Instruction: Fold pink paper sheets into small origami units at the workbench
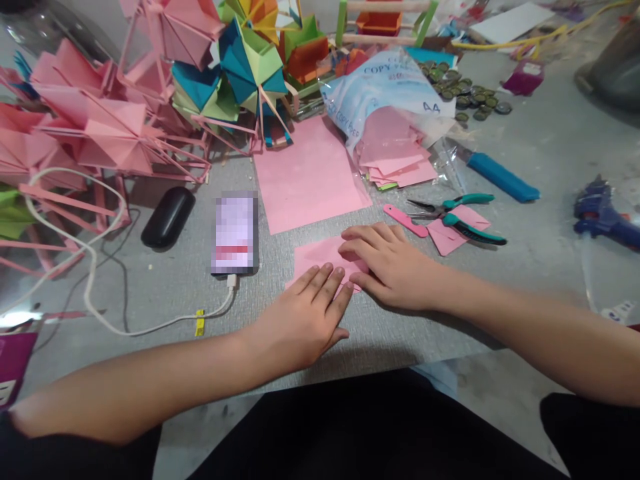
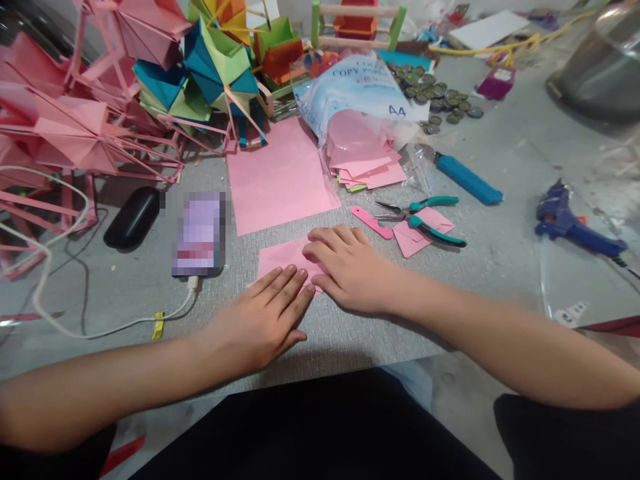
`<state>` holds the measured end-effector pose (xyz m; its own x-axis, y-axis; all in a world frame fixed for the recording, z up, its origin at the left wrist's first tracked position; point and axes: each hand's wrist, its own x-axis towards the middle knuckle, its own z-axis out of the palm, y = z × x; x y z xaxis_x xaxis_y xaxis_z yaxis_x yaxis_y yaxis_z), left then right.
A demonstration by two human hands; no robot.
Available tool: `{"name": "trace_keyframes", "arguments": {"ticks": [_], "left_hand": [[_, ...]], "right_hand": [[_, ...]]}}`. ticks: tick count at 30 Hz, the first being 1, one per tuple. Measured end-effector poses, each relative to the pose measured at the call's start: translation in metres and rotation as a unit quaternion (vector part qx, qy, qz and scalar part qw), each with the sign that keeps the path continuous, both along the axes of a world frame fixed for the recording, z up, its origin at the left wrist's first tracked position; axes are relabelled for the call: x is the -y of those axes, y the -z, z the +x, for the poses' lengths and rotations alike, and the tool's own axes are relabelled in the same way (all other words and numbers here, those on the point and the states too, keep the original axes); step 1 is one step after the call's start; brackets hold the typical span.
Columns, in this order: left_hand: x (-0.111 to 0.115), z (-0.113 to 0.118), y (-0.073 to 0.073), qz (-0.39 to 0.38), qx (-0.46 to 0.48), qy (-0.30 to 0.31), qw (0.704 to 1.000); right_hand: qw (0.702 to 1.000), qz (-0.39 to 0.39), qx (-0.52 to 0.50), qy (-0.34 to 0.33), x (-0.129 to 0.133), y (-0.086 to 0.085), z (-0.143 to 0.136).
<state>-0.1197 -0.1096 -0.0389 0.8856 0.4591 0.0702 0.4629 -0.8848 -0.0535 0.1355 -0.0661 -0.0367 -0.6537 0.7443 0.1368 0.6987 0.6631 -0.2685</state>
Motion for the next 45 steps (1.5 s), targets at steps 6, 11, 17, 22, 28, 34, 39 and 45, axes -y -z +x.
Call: {"name": "trace_keyframes", "arguments": {"ticks": [6,11,17,22,28,34,39,45], "left_hand": [[0.002,-0.001,-0.006,-0.009,-0.006,-0.024,1.000],[0.000,-0.001,-0.008,0.000,-0.009,-0.019,1.000],[0.000,0.002,-0.015,-0.001,-0.027,-0.032,0.999],[0.002,0.006,-0.020,-0.035,-0.035,-0.050,0.998],[0.001,0.006,-0.020,-0.066,-0.045,-0.046,0.996],[0.000,0.005,-0.019,-0.068,-0.047,-0.042,0.996],[0.001,0.005,-0.018,-0.058,-0.044,-0.040,0.997],[0.002,0.006,-0.015,-0.061,-0.043,-0.041,0.996]], "right_hand": [[1.000,-0.018,-0.002,-0.011,0.002,-0.005,0.002],[0.999,-0.042,-0.016,-0.005,0.000,-0.005,0.007],[0.995,-0.078,-0.052,-0.017,-0.006,-0.005,0.013],[0.992,-0.094,-0.079,-0.016,-0.009,-0.003,0.015],[0.990,-0.089,-0.110,0.012,-0.020,0.003,0.021],[0.991,0.000,-0.125,0.044,-0.031,0.002,0.028],[0.987,0.021,-0.059,-0.150,-0.021,-0.001,0.021],[0.994,0.043,0.027,-0.100,-0.015,0.001,0.011]]}}
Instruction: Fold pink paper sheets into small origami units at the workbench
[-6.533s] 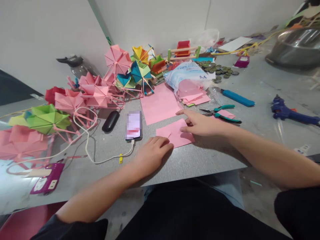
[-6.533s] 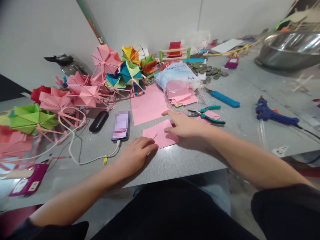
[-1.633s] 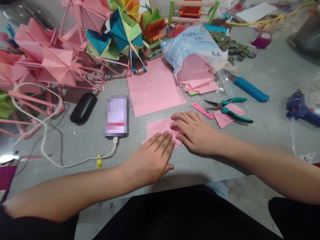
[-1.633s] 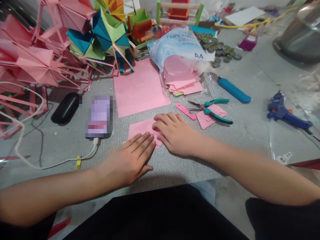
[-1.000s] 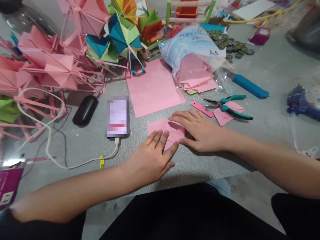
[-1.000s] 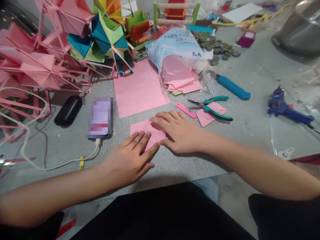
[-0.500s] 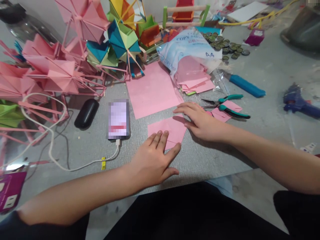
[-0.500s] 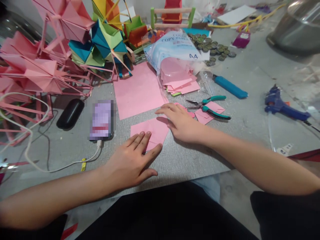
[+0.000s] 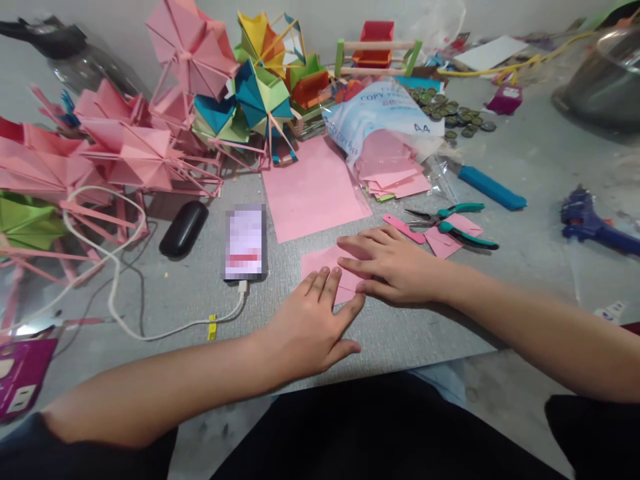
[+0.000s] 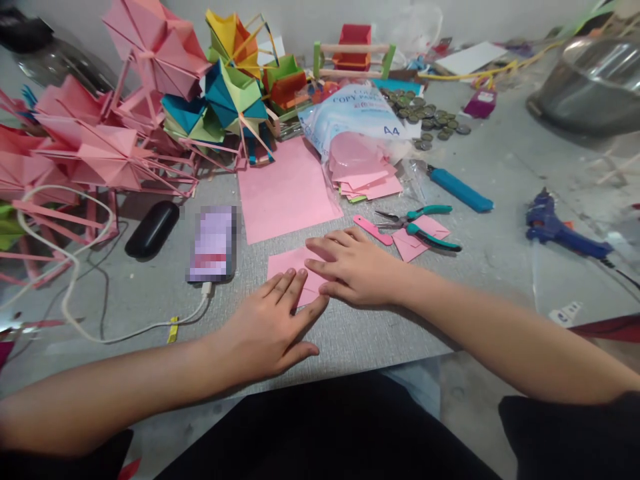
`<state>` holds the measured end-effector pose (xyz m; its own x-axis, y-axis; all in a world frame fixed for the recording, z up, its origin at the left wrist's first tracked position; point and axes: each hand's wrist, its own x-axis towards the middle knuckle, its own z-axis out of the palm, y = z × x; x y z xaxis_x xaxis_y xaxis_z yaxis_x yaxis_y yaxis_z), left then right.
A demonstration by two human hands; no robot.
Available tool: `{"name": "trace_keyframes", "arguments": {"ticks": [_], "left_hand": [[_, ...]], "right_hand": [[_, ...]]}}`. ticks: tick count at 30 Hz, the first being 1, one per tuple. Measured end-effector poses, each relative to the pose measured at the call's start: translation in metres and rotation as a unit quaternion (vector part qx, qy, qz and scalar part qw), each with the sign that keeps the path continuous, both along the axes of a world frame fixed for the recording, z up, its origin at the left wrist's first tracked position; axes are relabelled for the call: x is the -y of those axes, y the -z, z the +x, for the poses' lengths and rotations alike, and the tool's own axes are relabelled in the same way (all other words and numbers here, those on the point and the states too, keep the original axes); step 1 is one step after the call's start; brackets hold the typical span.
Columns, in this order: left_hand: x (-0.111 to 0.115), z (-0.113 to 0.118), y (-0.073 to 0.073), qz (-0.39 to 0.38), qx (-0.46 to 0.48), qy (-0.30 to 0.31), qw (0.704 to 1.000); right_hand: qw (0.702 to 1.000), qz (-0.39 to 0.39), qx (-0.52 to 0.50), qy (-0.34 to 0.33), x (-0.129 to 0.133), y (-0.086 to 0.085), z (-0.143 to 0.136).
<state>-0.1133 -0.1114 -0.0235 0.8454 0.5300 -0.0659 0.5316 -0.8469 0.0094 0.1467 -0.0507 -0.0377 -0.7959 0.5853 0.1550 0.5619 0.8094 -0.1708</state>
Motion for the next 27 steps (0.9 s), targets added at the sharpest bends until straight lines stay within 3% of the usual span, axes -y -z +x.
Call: {"name": "trace_keyframes", "arguments": {"ticks": [5,9,21,27], "left_hand": [[0.001,-0.001,0.002,-0.009,0.009,-0.006,1.000],[0.002,0.000,0.002,-0.013,0.006,-0.013,1.000],[0.005,-0.003,0.006,-0.021,0.033,-0.047,0.998],[0.000,-0.005,0.010,0.079,0.077,-0.083,0.990]], "right_hand": [[0.997,0.007,0.022,0.069,-0.009,0.002,-0.012],[0.994,-0.008,-0.020,0.108,-0.017,0.001,-0.013],[0.995,-0.064,-0.034,0.072,-0.013,-0.009,0.001],[0.970,-0.194,-0.132,0.057,-0.013,-0.017,0.002]]}}
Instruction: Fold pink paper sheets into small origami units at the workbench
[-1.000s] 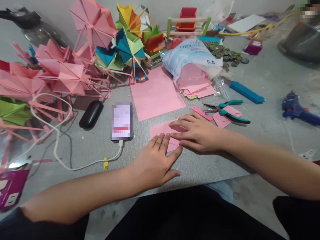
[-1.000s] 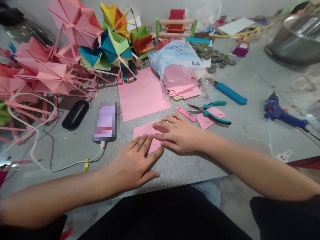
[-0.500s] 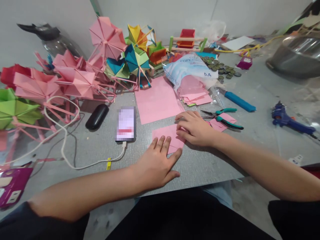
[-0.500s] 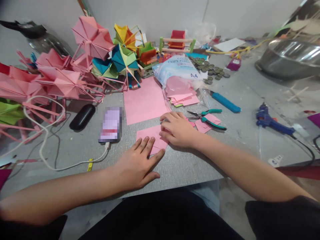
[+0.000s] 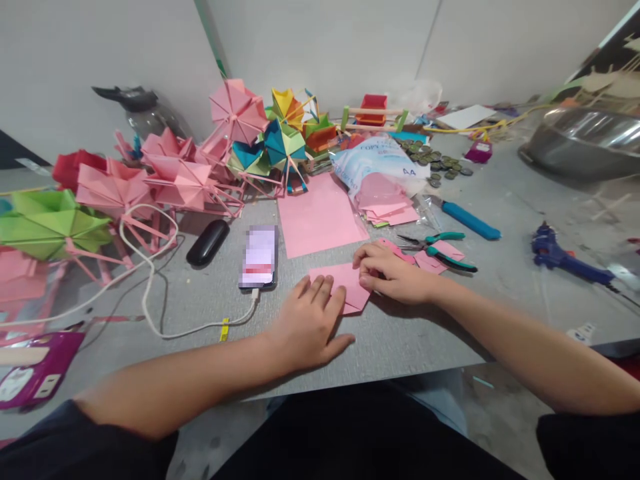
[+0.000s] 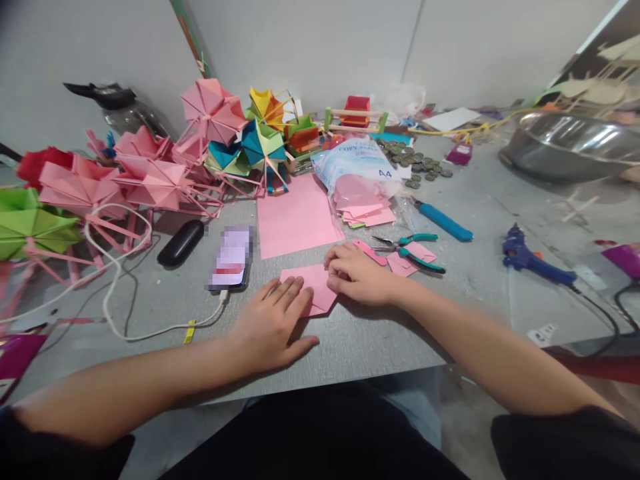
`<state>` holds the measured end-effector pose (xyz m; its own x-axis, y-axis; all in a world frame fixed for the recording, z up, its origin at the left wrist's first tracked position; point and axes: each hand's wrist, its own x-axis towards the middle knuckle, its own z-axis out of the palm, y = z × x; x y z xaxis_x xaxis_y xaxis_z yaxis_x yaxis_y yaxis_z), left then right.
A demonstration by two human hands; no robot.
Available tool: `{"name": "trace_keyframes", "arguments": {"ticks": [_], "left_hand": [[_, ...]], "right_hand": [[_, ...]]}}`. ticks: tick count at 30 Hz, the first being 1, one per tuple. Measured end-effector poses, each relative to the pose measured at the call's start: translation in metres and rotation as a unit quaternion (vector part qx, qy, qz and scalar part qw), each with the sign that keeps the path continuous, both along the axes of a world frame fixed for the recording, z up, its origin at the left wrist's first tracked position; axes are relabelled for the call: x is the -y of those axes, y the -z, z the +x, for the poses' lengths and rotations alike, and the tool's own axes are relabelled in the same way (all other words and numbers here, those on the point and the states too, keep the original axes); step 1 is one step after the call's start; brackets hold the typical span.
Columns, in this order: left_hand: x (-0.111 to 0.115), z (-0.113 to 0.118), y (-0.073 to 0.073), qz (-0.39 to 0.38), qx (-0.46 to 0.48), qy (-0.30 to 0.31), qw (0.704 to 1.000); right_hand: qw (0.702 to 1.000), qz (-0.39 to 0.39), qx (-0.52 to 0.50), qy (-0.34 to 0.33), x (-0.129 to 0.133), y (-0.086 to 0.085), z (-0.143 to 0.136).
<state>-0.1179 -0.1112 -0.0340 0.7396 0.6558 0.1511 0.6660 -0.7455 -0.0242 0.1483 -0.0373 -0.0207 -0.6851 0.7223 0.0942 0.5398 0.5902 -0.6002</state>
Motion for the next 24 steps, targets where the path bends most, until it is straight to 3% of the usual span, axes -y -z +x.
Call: {"name": "trace_keyframes", "arguments": {"ticks": [3,6,9,12,14,17,21,24], "left_hand": [[-0.007,0.000,0.000,0.097,0.044,-0.004,0.994],[-0.016,-0.003,-0.004,0.141,0.072,0.012,0.987],[-0.027,-0.006,-0.010,0.129,0.122,0.010,0.984],[-0.035,-0.006,-0.018,0.030,0.250,-0.035,0.967],[-0.036,-0.003,-0.023,-0.068,0.362,-0.106,0.924],[-0.032,0.005,-0.025,-0.199,0.505,-0.191,0.818],[-0.018,0.017,-0.014,-0.343,0.632,-0.227,0.657],[-0.008,0.022,-0.006,-0.429,0.650,-0.228,0.584]], "right_hand": [[0.995,-0.067,-0.076,0.024,0.007,-0.005,-0.001],[0.982,-0.116,-0.142,0.054,0.014,-0.008,-0.001],[0.966,-0.116,-0.219,0.075,0.011,-0.008,0.004],[0.935,-0.105,-0.331,0.075,0.002,-0.005,0.011],[0.917,-0.097,-0.382,0.066,-0.003,-0.002,0.013],[0.916,-0.116,-0.383,0.018,0.000,0.003,0.007],[0.893,-0.251,-0.374,0.024,0.016,0.010,-0.012],[0.874,-0.319,-0.356,0.085,0.024,0.009,-0.021]]}}
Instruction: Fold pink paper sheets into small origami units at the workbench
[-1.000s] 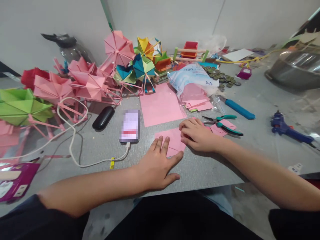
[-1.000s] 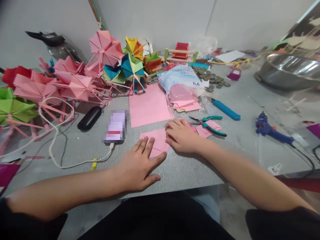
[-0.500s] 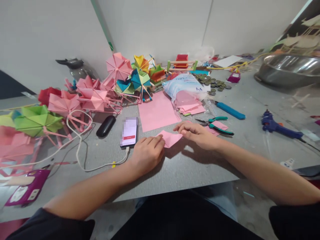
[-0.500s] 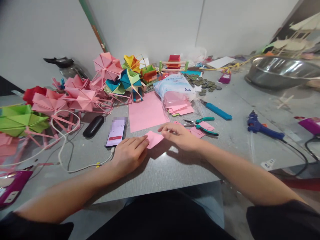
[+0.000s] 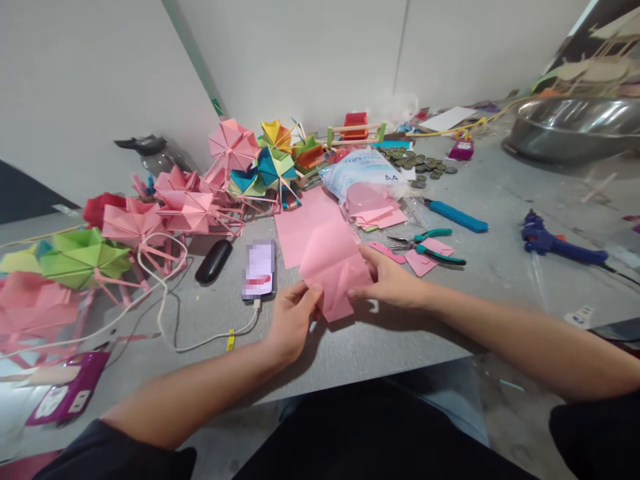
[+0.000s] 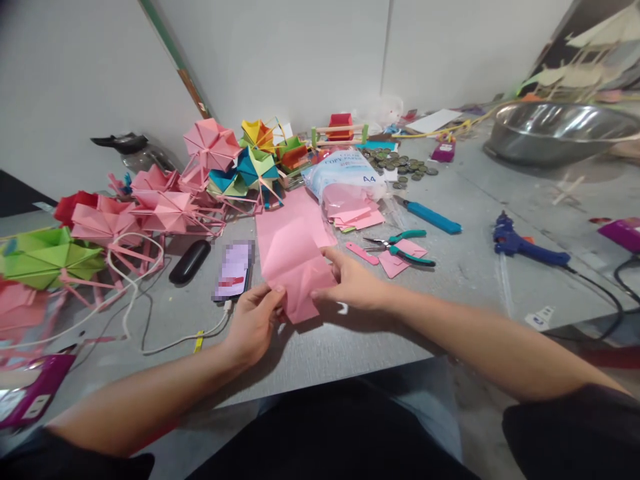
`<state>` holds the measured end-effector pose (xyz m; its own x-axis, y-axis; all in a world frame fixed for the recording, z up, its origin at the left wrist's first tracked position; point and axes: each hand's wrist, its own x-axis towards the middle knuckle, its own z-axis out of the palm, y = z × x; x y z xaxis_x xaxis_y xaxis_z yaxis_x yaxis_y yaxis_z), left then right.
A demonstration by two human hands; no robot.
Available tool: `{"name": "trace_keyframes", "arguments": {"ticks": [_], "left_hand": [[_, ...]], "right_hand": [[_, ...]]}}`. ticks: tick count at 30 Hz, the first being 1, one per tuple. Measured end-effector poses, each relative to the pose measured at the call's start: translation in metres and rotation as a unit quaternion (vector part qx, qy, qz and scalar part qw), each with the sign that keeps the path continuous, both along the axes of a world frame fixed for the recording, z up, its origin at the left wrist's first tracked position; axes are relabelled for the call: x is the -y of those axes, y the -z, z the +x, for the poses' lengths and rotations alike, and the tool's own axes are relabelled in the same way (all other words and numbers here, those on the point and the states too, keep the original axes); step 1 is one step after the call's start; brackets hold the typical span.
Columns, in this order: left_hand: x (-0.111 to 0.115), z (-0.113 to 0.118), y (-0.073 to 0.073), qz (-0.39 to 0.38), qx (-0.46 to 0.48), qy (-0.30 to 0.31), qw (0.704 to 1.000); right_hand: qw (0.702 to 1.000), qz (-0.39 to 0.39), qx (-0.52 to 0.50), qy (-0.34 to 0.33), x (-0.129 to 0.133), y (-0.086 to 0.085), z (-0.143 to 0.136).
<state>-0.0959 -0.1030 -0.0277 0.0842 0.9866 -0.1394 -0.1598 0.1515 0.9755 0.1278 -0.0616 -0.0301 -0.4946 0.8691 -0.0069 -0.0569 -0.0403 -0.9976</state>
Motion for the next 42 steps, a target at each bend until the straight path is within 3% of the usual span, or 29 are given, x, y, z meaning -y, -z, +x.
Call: {"name": "trace_keyframes", "arguments": {"ticks": [3,7,9,11,15,17,20,24,27,30,32,34,36,42], "left_hand": [[0.002,-0.002,-0.002,-0.014,0.039,0.021,0.999],[-0.012,-0.012,-0.007,0.007,0.047,0.043,0.998],[-0.020,-0.016,-0.007,-0.014,0.000,0.111,0.994],[-0.026,-0.019,-0.005,-0.017,-0.069,0.153,0.986],[-0.028,-0.019,-0.003,0.002,-0.162,0.117,0.980],[-0.026,-0.018,-0.003,-0.017,-0.173,0.106,0.979],[-0.022,-0.018,-0.003,-0.043,-0.159,0.122,0.979],[-0.016,-0.022,-0.003,-0.020,-0.165,0.155,0.974],[-0.020,-0.030,-0.004,0.097,-0.206,0.184,0.956],[-0.030,-0.037,-0.001,0.238,-0.257,0.234,0.907],[-0.036,-0.040,0.002,0.287,-0.305,0.284,0.862],[-0.039,-0.041,0.006,0.299,-0.345,0.314,0.832],[-0.039,-0.041,0.008,0.295,-0.367,0.318,0.823],[-0.038,-0.038,0.007,0.249,-0.351,0.333,0.839]], "right_hand": [[0.999,-0.026,0.048,-0.006,0.000,-0.010,0.004],[0.975,-0.043,0.165,-0.142,-0.007,-0.025,0.022],[0.960,0.031,0.246,-0.131,-0.012,-0.027,0.030],[0.937,0.125,0.317,-0.078,-0.017,-0.023,0.036],[0.875,0.322,0.361,-0.005,-0.021,-0.008,0.035],[0.846,0.416,0.335,-0.009,-0.017,-0.002,0.030],[0.817,0.492,0.290,-0.081,-0.006,0.000,0.021],[0.804,0.492,0.286,-0.174,0.003,-0.001,0.016],[0.804,0.483,0.297,-0.182,0.000,-0.001,0.018],[0.796,0.489,0.299,-0.197,-0.003,0.000,0.022],[0.791,0.491,0.296,-0.212,-0.004,0.001,0.024],[0.788,0.490,0.296,-0.226,-0.003,0.001,0.024],[0.784,0.490,0.299,-0.237,-0.002,0.001,0.023],[0.780,0.495,0.300,-0.239,-0.001,0.000,0.023]]}}
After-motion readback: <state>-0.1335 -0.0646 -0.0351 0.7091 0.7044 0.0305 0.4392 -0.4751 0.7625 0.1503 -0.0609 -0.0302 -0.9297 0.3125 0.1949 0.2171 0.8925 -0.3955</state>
